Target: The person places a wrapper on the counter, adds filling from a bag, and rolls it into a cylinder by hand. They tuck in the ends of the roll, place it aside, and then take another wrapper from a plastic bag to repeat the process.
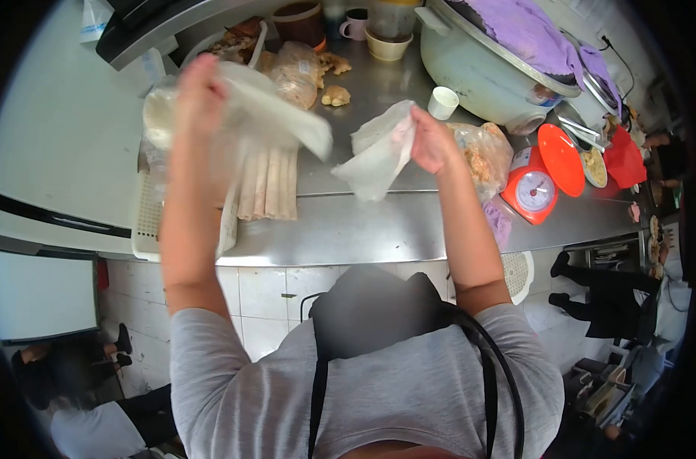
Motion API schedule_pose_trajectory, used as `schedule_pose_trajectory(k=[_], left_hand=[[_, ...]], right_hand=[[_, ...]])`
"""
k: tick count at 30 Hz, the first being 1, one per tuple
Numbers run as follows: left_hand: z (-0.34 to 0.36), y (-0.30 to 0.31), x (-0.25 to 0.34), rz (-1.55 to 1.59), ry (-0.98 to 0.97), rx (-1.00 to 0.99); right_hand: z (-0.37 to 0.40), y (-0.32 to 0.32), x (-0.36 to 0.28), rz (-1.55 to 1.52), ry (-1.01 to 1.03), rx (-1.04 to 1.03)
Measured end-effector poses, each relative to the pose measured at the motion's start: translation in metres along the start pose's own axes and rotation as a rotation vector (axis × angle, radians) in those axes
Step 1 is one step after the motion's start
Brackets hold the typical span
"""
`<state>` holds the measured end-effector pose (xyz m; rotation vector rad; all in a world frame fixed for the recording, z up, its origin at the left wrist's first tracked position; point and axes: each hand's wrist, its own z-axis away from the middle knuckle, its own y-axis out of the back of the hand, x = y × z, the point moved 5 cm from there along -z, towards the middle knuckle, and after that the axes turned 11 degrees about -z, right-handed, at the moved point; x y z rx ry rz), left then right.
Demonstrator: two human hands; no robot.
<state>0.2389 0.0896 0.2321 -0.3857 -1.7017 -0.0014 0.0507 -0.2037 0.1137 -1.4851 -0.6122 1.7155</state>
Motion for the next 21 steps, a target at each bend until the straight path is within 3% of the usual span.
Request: schedule_pose_trajectory(k=[4,6,9,11,12,13,14,15,17,19,21], left_hand=[[-0.022,0.075,0.094,-0.062,-0.214,0.196],[-0.057,0.156,0.094,-0.287,-0.105,0.25],[-0.015,0.154,0.099,-1.434,-0.42,0.95],[0.031,0.053,0.073,-1.244,-0.565,0.564],[0.05,-0.007,0.052,-1.105,-0.645,0.135],[0.077,-0.06,0.017,-0.747,-0.493,-0.108],[0.086,-0.093,-0.014,-1.007,-0.45,-0.339],[0.1,-0.12,-0.046,-0.833,-0.36,-0.446],[0.107,-0.157,-0.098,-0.613,0.023,-0.801],[0.108,-0.167,-0.1,-0.513,0.135,-0.827],[0.111,-0.173,-0.093,-0.437,0.194,-0.869]], right_hand=[[0.014,0.004,-0.03,0.278,0.128,0.055],[0.021,-0.007,-0.038,0.408,0.105,0.058],[0.031,-0.029,-0.042,0.589,0.055,-0.067],[0.036,-0.046,-0.044,0.687,0.014,-0.149],[0.036,-0.052,-0.044,0.729,-0.009,-0.197],[0.037,-0.057,-0.043,0.772,-0.037,-0.248],[0.04,-0.062,-0.042,0.775,-0.009,-0.26],[0.045,-0.067,-0.04,0.779,0.017,-0.272],[0.053,-0.065,-0.042,0.907,0.092,-0.291],[0.057,-0.039,-0.039,1.143,0.192,-0.289],[0.053,0.002,-0.023,1.4,0.18,-0.161]])
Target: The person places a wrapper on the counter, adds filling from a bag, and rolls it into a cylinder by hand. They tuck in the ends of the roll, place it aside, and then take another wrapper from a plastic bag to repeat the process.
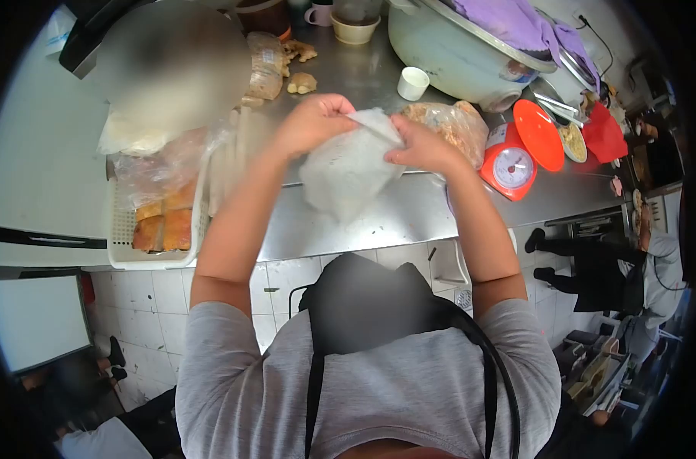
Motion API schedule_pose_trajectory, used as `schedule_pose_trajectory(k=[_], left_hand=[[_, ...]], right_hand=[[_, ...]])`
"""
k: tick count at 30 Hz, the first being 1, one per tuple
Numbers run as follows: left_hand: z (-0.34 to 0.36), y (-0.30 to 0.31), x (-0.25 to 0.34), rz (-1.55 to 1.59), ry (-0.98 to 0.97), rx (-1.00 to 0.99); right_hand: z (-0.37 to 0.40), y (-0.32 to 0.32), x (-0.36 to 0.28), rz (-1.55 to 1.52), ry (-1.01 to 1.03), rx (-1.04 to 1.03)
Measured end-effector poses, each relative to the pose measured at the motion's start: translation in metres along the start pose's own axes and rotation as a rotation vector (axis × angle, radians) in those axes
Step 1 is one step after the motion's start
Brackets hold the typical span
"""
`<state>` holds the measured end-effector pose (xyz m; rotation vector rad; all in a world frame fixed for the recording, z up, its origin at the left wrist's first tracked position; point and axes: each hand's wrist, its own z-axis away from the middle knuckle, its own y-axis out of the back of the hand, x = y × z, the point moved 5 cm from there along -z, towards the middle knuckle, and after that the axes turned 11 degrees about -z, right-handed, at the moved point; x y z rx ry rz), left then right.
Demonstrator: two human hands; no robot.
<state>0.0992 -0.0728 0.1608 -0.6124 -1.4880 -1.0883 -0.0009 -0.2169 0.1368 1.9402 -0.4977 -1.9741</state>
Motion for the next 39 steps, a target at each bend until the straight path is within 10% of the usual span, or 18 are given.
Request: schedule_pose_trajectory(k=[4,7,12,22,26,32,39], left_hand=[[-0.008,0.014,-0.006,-0.237,-0.007,0.044],[-0.002,0.024,-0.017,-0.22,-0.159,0.194],[0.026,0.006,-0.093,-0.512,-0.219,0.286],[0.107,-0.044,-0.133,-0.81,0.17,0.629],[0.103,-0.058,-0.108,-0.983,0.057,0.801],[0.008,-0.092,-0.104,-0.241,0.052,0.528],[-0.109,-0.17,-0.084,-0.551,-0.174,0.255]], right_hand=[[0.015,0.007,0.044,0.14,-0.251,0.206],[0.042,0.035,0.029,-0.036,0.016,0.522],[0.095,-0.012,-0.015,0.605,0.417,0.367],[0.119,-0.128,0.051,0.299,0.32,0.0],[0.1,-0.045,0.074,0.269,0.164,0.379],[0.06,0.067,0.121,0.501,-0.128,0.656],[0.04,0.058,0.141,0.597,-0.185,0.433]])
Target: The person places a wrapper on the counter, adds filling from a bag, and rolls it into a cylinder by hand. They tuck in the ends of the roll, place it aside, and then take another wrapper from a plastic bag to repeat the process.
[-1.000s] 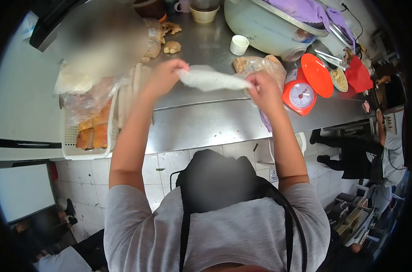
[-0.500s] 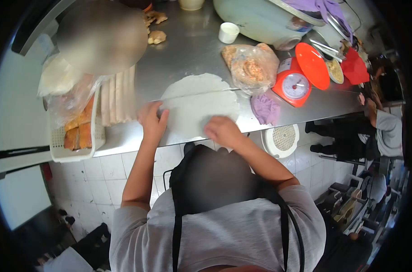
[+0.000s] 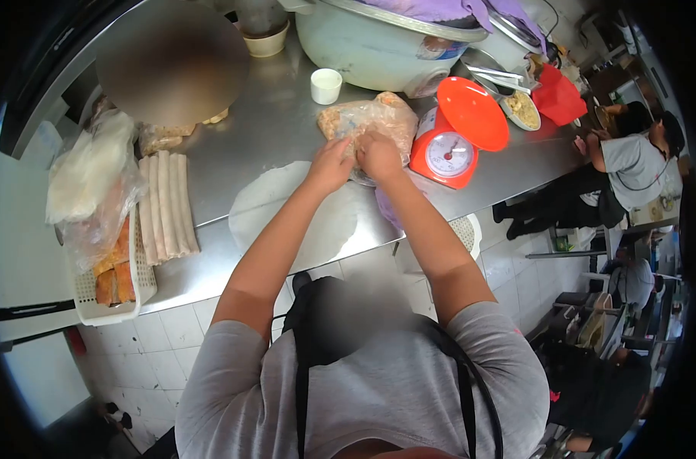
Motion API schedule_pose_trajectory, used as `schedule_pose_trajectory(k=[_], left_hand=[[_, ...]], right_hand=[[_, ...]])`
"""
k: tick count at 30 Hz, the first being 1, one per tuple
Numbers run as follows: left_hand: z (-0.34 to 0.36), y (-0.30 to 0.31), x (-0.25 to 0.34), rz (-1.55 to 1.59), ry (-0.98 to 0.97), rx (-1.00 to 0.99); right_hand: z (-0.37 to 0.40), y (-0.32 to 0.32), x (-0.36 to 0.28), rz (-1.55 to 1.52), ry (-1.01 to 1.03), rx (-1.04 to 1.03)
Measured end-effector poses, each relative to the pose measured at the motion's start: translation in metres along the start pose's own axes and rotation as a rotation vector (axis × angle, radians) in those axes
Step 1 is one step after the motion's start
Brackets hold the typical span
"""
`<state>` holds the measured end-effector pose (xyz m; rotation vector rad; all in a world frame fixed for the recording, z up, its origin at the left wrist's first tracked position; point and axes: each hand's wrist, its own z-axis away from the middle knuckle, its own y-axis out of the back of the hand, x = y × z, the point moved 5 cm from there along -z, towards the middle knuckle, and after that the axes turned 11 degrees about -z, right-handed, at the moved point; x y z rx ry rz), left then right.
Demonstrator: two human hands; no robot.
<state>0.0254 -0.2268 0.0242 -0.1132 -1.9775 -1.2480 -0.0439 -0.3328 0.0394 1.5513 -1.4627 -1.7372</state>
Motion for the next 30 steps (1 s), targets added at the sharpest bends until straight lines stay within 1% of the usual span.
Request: schedule_pose_trajectory(k=[1,3,6,9,12,15,18,21,24,27,29,30], left_hand=[[-0.003,-0.01,0.002,-0.075,-0.042,-0.017],[-0.004,-0.018,0.001,-0.107,0.026,-0.041],[-0.003,-0.015,0.003,-0.134,0.071,-0.085],[0.003,-0.015,0.005,-0.162,0.077,-0.103],[0.005,-0.019,0.006,-0.209,0.055,-0.097],[0.004,-0.021,0.007,-0.243,0.037,-0.074],[0.005,-0.02,0.009,-0.256,0.021,-0.05],[0.006,-0.023,0.006,-0.238,0.023,-0.027],[0.007,-0.025,0.003,-0.246,0.031,-0.021],[0.007,-0.026,0.005,-0.286,0.014,-0.011],[0.008,-0.026,0.006,-0.305,0.013,-0.013],[0.008,-0.026,0.006,-0.307,0.019,-0.018]], right_hand=[[0.007,0.002,0.002,0.027,0.055,0.032],[0.019,0.005,0.007,0.087,0.172,0.103],[0.028,0.007,0.01,0.07,0.068,0.341],[0.021,0.001,0.006,0.161,0.042,0.274],[0.018,0.007,0.004,0.124,-0.006,-0.074],[0.018,0.01,0.005,0.126,-0.126,-0.246],[0.018,0.016,0.011,-0.003,-0.106,-0.212],[0.017,0.045,0.011,-0.375,-0.22,0.028],[0.003,0.056,0.034,-0.908,-0.299,0.044],[0.001,0.117,0.027,-1.136,-0.332,0.142],[0.0,0.166,0.033,-1.117,-0.262,0.238],[-0.001,0.183,0.045,-0.964,-0.278,0.219]])
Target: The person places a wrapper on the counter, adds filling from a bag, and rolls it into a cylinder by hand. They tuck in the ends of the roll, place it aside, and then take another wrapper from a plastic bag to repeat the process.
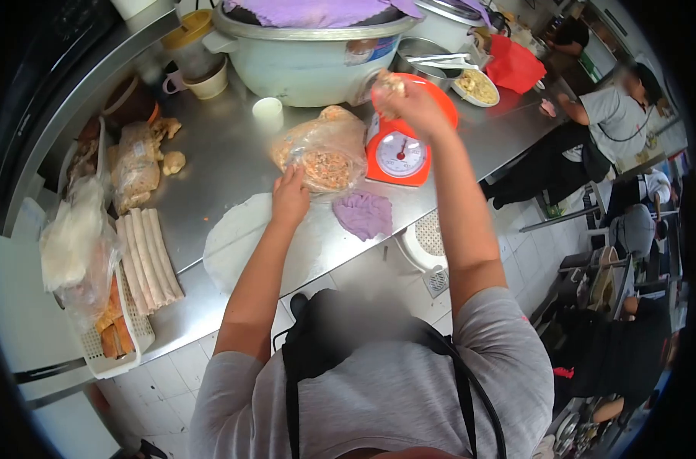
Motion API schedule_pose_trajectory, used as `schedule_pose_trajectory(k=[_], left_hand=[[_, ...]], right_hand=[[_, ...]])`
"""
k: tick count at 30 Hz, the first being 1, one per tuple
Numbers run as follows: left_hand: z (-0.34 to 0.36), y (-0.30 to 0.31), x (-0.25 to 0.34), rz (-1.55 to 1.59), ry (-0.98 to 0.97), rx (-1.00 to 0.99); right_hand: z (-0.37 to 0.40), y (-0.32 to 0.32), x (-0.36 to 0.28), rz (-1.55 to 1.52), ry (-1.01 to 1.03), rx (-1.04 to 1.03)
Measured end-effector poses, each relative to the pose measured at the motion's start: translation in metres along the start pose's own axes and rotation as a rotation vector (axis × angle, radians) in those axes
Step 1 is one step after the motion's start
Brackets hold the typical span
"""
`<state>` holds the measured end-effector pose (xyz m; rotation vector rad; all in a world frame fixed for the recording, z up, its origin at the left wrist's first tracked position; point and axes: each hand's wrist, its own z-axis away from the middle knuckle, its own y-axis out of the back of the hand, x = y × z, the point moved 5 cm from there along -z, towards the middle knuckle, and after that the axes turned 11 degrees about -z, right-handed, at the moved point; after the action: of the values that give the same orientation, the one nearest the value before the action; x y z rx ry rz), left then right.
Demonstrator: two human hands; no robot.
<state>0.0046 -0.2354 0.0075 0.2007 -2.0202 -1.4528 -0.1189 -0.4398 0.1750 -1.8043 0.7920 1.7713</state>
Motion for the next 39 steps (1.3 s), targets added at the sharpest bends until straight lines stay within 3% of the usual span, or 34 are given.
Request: schedule_pose_trajectory(k=[2,5,8,11,14,16,18,20,23,32,35,39], left_hand=[[0.0,0.0,0.0,-0.012,0.008,-0.004],[0.001,-0.002,0.001,-0.036,-0.004,0.002],[0.001,-0.001,0.001,-0.045,-0.031,0.018],[0.005,0.002,0.002,-0.051,-0.019,0.019],[0.002,0.002,0.005,-0.062,-0.024,0.04],[0.002,-0.002,0.001,-0.078,-0.047,0.074],[0.002,-0.004,0.0,-0.077,-0.075,0.097],[0.002,-0.004,0.0,-0.08,-0.079,0.067],[0.0,0.002,0.003,-0.09,-0.058,-0.023],[-0.008,0.003,0.0,-0.068,-0.042,-0.098],[-0.008,0.005,0.007,-0.041,-0.009,-0.107],[-0.004,0.0,0.002,0.021,0.015,-0.07]], right_hand=[[-0.014,0.038,-0.01,0.311,-0.005,0.001],[-0.022,0.064,0.004,0.542,-0.148,-0.179],[-0.024,0.075,0.021,0.628,-0.091,0.085],[-0.011,0.066,0.01,0.993,0.14,0.37],[0.024,0.02,-0.023,1.108,0.485,0.475],[0.032,-0.021,0.009,0.755,0.668,0.303],[0.033,-0.076,0.062,0.99,0.342,-0.124],[0.049,-0.1,0.094,0.999,0.056,-0.165],[0.052,-0.104,0.143,1.14,-0.007,-0.167],[0.06,-0.096,0.149,1.072,0.019,-0.128],[0.054,-0.079,0.139,0.852,-0.056,-0.158],[0.044,-0.061,0.091,0.522,0.099,-0.039]])
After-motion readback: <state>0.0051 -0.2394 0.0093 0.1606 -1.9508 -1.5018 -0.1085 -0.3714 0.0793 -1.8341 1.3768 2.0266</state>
